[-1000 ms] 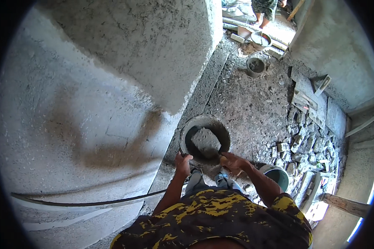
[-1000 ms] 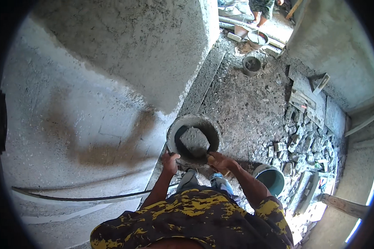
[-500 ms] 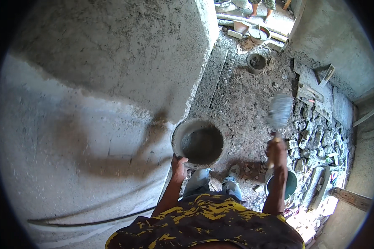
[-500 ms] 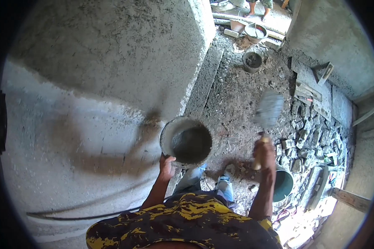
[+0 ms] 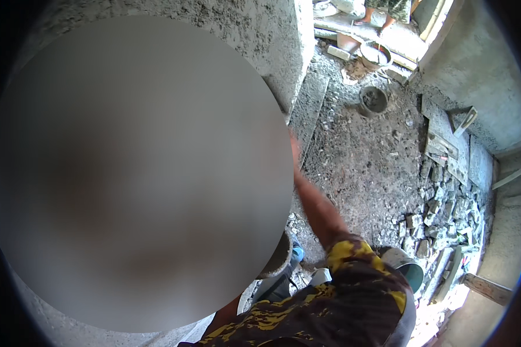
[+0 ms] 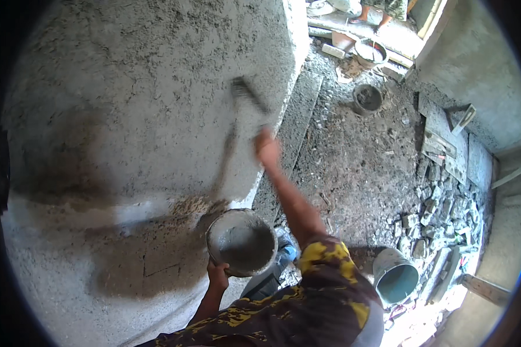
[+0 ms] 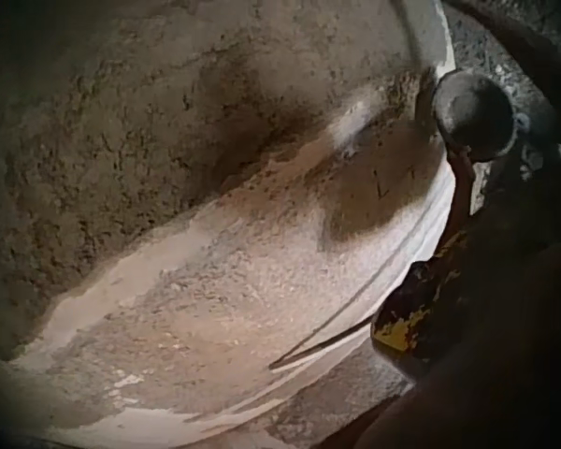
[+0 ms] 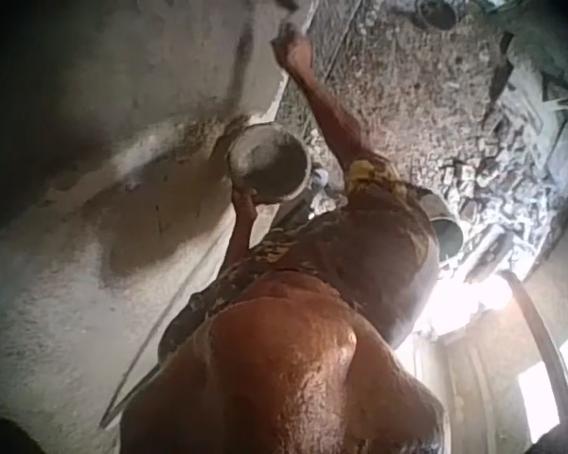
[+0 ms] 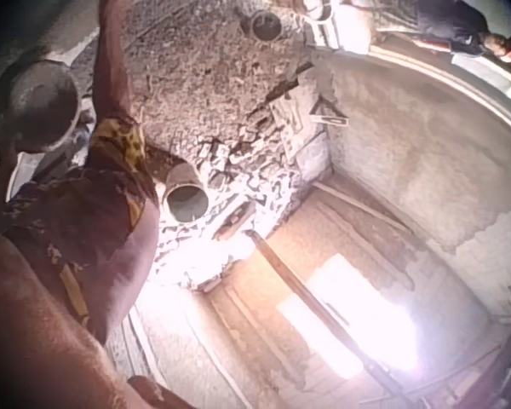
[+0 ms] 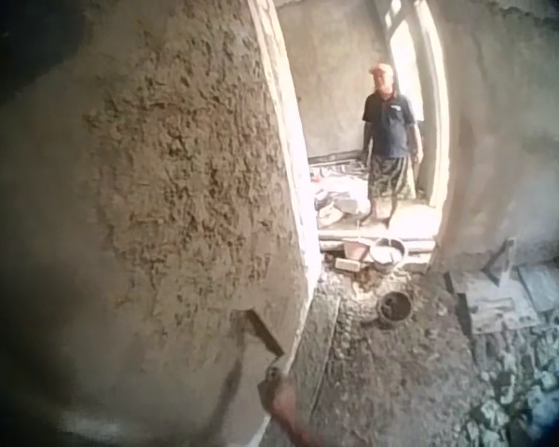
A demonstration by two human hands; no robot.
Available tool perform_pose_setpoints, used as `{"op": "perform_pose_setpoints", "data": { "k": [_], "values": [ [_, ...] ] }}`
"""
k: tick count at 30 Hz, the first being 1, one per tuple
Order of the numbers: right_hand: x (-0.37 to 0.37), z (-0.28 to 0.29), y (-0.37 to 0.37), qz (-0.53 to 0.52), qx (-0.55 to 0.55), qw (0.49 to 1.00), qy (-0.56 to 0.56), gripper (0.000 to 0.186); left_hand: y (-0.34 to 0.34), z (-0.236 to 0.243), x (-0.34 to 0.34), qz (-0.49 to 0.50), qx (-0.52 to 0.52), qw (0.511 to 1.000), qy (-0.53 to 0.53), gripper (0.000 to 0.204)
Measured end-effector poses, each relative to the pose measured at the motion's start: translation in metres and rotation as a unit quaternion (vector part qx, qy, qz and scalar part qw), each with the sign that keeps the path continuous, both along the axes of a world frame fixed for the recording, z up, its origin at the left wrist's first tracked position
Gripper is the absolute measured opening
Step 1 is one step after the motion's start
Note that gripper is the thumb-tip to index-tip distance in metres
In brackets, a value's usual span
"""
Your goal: The person applies mortar onto a wall using a trowel and levels the wall surface with a straight edge. The person then scoops fallen mortar from the ground into a bowl, adds water using a cup, and mixes the mortar with the trowel.
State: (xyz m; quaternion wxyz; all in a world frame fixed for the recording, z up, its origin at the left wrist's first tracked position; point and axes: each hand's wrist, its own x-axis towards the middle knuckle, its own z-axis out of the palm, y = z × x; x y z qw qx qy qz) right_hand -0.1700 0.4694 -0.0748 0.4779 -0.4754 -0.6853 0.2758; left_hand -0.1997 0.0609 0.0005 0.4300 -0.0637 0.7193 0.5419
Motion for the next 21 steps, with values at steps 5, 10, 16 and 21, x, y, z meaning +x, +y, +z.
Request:
{"op": "perform_pose_setpoints", "data": {
  "k": [5, 10, 16, 21],
  "values": [
    [-0.004, 0.1, -0.163, 0.155, -0.209, 0.95, 0.172, 0.03, 0.015, -0.017, -0.02, 0.025, 0.031, 0.995, 0.089, 0.063],
    [0.167, 0.074, -0.172, 0.297, -0.109, 0.873, -0.371, 0.022, 0.062, -0.018, -0.013, -0.052, 0.029, 0.987, 0.152, 0.042],
    [0.167, 0.082, -0.097, 0.418, -0.296, 0.72, -0.468, 0.02, 0.124, 0.006, 0.044, -0.185, 0.099, 0.955, 0.21, 0.04],
    [0.242, 0.069, -0.075, 0.465, -0.53, 0.603, -0.374, 0.025, 0.146, 0.028, 0.102, -0.262, 0.036, 0.935, 0.234, 0.034]
  ]
}}
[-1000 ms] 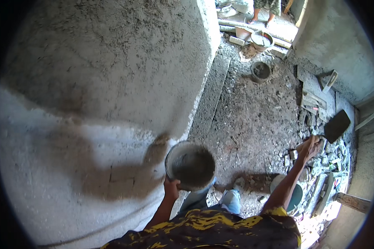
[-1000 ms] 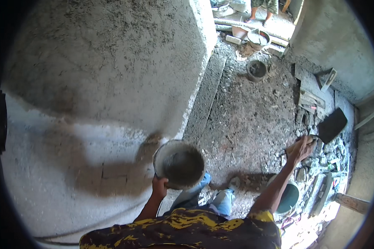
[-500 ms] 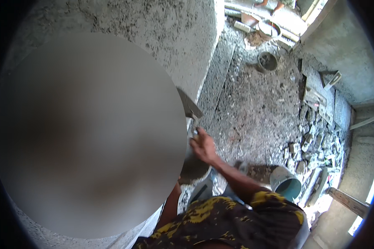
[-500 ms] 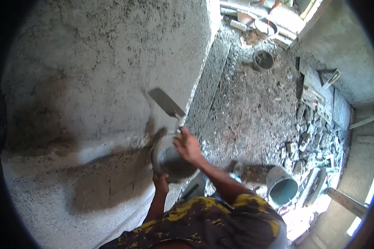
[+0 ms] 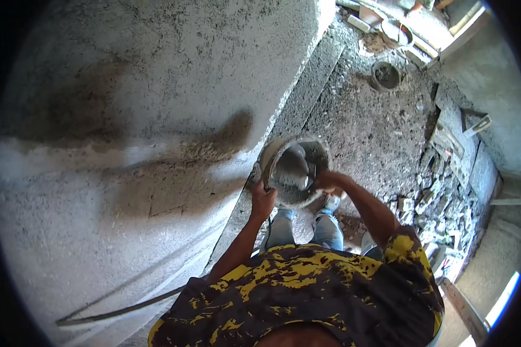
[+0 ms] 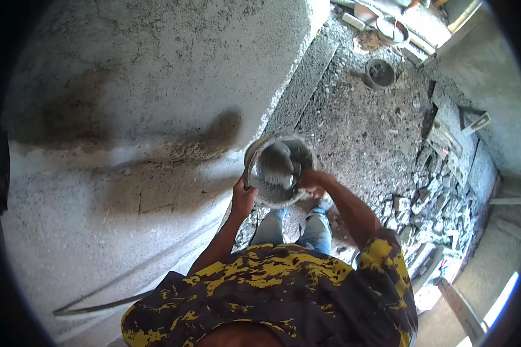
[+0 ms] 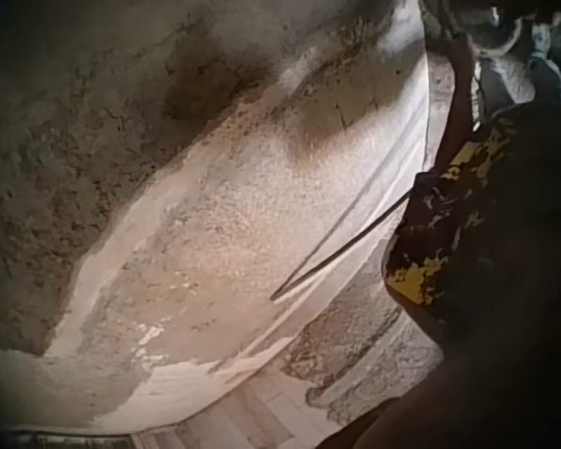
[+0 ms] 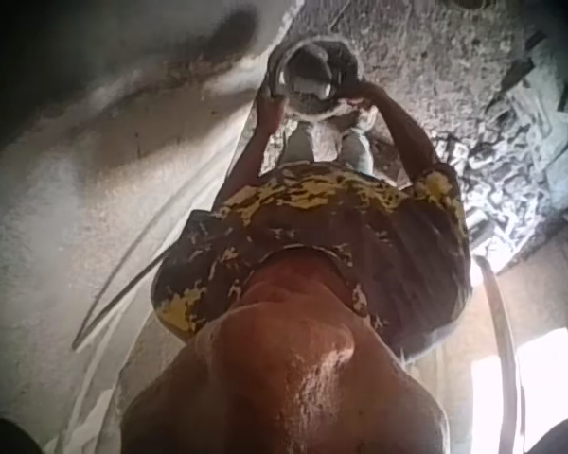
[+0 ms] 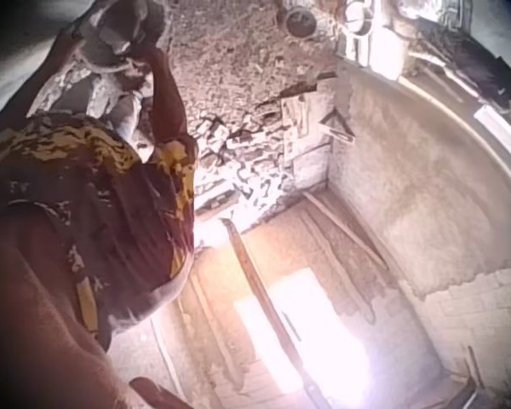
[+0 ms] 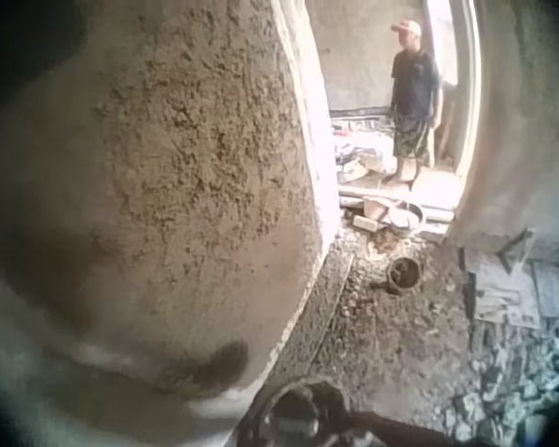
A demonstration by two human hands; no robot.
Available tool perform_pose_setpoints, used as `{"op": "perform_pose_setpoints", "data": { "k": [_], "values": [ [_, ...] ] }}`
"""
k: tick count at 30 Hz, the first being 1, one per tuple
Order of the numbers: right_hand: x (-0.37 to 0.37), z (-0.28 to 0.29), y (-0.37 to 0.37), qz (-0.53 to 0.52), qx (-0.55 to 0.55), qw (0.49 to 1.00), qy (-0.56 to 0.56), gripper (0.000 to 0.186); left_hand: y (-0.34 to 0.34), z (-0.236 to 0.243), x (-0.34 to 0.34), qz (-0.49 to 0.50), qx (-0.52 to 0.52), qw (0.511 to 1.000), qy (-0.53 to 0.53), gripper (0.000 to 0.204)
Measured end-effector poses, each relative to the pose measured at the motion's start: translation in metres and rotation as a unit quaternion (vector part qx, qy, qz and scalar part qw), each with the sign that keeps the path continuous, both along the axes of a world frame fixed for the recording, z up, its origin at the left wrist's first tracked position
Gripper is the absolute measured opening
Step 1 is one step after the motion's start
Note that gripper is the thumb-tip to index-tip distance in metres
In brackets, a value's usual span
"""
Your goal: The person applies mortar onto a wall using a trowel and levels the wall surface with a straight edge. The person then scoops fallen mortar from the ground into a bowl, adds water using a cup, and mixes the mortar with the trowel.
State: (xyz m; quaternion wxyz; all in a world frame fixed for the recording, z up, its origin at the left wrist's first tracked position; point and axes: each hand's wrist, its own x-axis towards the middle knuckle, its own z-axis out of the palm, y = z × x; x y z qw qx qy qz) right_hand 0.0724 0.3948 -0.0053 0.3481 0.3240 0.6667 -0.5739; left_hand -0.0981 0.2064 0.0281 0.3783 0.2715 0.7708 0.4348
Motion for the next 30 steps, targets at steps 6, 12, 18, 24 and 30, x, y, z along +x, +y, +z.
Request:
{"op": "perform_pose_setpoints", "data": {
  "k": [6, 12, 18, 24, 30],
  "values": [
    [0.078, 0.027, -0.026, -0.12, -0.071, 0.98, 0.144, 0.022, 0.001, -0.022, 0.052, 0.136, 0.109, 0.971, -0.162, 0.053],
    [0.123, 0.054, -0.032, -0.284, -0.096, 0.927, 0.226, 0.033, 0.006, -0.03, 0.074, 0.194, 0.148, 0.931, -0.273, 0.06],
    [0.186, 0.092, -0.045, -0.585, -0.138, 0.725, 0.336, 0.04, -0.03, -0.012, 0.048, 0.184, 0.177, 0.932, -0.256, 0.052],
    [0.242, 0.126, -0.041, -0.709, 0.271, 0.536, 0.368, 0.038, -0.126, 0.016, -0.003, 0.172, 0.104, 0.963, -0.179, 0.046],
    [0.203, 0.005, 0.008, -0.573, 0.76, 0.192, -0.239, 0.024, -0.239, 0.008, -0.039, 0.3, 0.076, 0.935, -0.172, 0.068]
  ]
}}
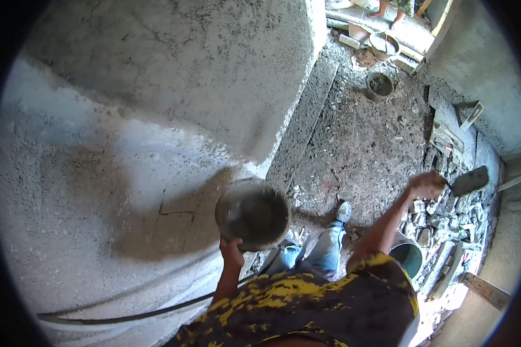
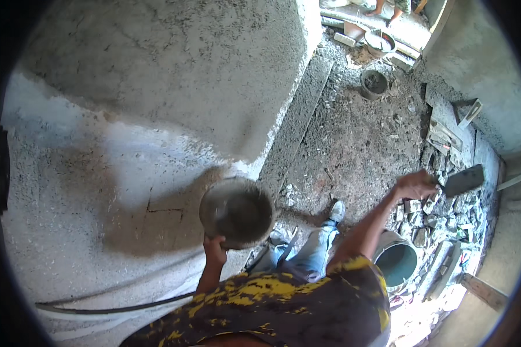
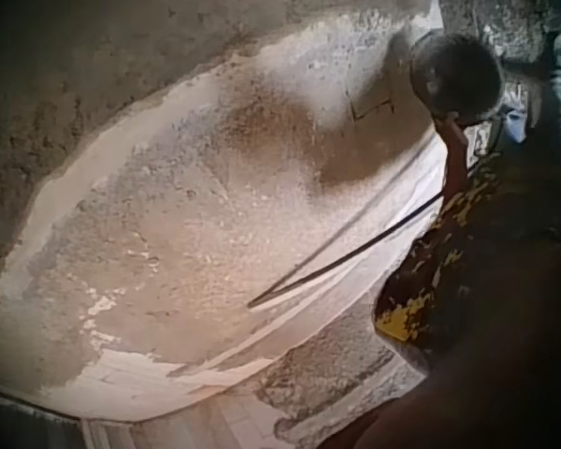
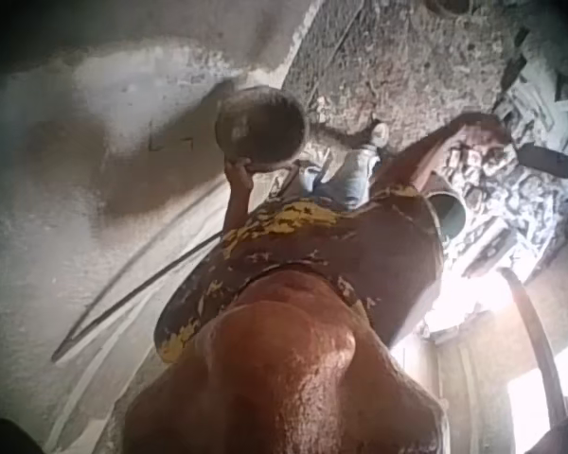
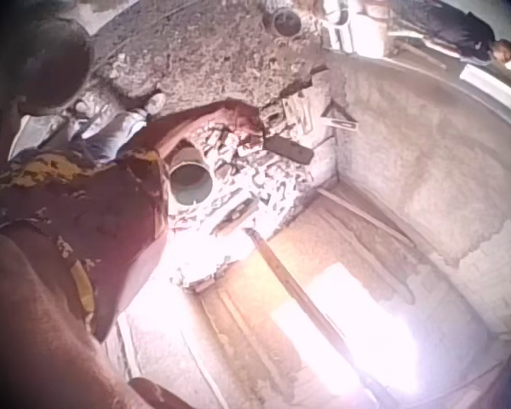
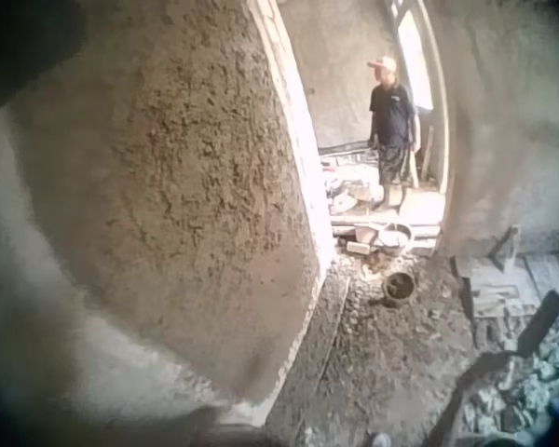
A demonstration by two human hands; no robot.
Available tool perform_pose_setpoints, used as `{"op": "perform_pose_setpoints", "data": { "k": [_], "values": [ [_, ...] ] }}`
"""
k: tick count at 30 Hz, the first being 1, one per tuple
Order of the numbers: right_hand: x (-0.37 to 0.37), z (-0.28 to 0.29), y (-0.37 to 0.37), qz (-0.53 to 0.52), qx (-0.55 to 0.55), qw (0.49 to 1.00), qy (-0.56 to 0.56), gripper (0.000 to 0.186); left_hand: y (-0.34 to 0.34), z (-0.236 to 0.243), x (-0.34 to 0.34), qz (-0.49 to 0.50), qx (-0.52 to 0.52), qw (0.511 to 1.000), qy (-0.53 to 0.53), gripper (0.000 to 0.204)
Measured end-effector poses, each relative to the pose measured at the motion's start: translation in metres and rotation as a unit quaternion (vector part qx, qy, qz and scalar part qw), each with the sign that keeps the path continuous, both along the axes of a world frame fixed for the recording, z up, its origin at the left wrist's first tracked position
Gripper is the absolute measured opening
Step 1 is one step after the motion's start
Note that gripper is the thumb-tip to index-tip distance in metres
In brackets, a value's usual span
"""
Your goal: The person applies mortar onto a wall using a trowel and levels the wall surface with a straight edge. The person then scoops fallen mortar from the ground into a bowl, adds water using a cup, and mixes the mortar with the trowel.
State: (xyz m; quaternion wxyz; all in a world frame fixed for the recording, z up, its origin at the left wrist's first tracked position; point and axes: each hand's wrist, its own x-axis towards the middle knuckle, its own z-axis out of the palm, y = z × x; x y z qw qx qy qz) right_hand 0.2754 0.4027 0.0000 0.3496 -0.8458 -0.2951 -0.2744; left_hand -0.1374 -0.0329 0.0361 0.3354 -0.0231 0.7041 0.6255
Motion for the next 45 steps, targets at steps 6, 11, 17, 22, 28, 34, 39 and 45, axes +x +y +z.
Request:
{"op": "perform_pose_setpoints", "data": {
  "k": [6, 11, 17, 22, 28, 34, 39, 45],
  "values": [
    [-0.423, -0.059, -0.147, 0.682, -0.016, 0.701, 0.205, 0.014, -0.082, -0.028, -0.031, 0.041, -0.038, 0.997, -0.046, 0.067],
    [-0.407, 0.066, -0.344, 0.758, -0.165, 0.467, 0.424, 0.037, -0.129, -0.029, -0.047, 0.072, -0.075, 0.993, -0.057, 0.059],
    [-0.295, 0.021, -0.3, 0.793, -0.517, 0.319, 0.053, 0.027, -0.084, -0.006, -0.036, -0.057, -0.094, 0.992, 0.059, 0.053],
    [-0.312, 0.012, -0.246, 0.71, -0.664, 0.234, -0.022, 0.032, -0.024, 0.018, -0.003, -0.19, -0.112, 0.952, 0.21, 0.036],
    [-0.222, 0.032, -0.216, 0.572, -0.749, 0.07, 0.328, 0.022, 0.009, -0.002, 0.035, -0.155, 0.015, 0.974, 0.162, 0.045],
    [-0.155, 0.051, -0.216, 0.611, -0.579, 0.143, 0.521, 0.029, 0.054, -0.014, 0.065, -0.078, 0.12, 0.989, -0.023, 0.053],
    [-0.121, 0.083, -0.2, 0.542, -0.442, 0.16, 0.696, 0.036, 0.055, -0.03, 0.051, -0.123, 0.134, 0.979, 0.089, 0.045],
    [-0.061, 0.117, -0.149, 0.545, -0.062, 0.361, 0.754, 0.04, -0.01, -0.035, 0.003, -0.303, 0.015, 0.826, 0.475, 0.038]
  ]
}}
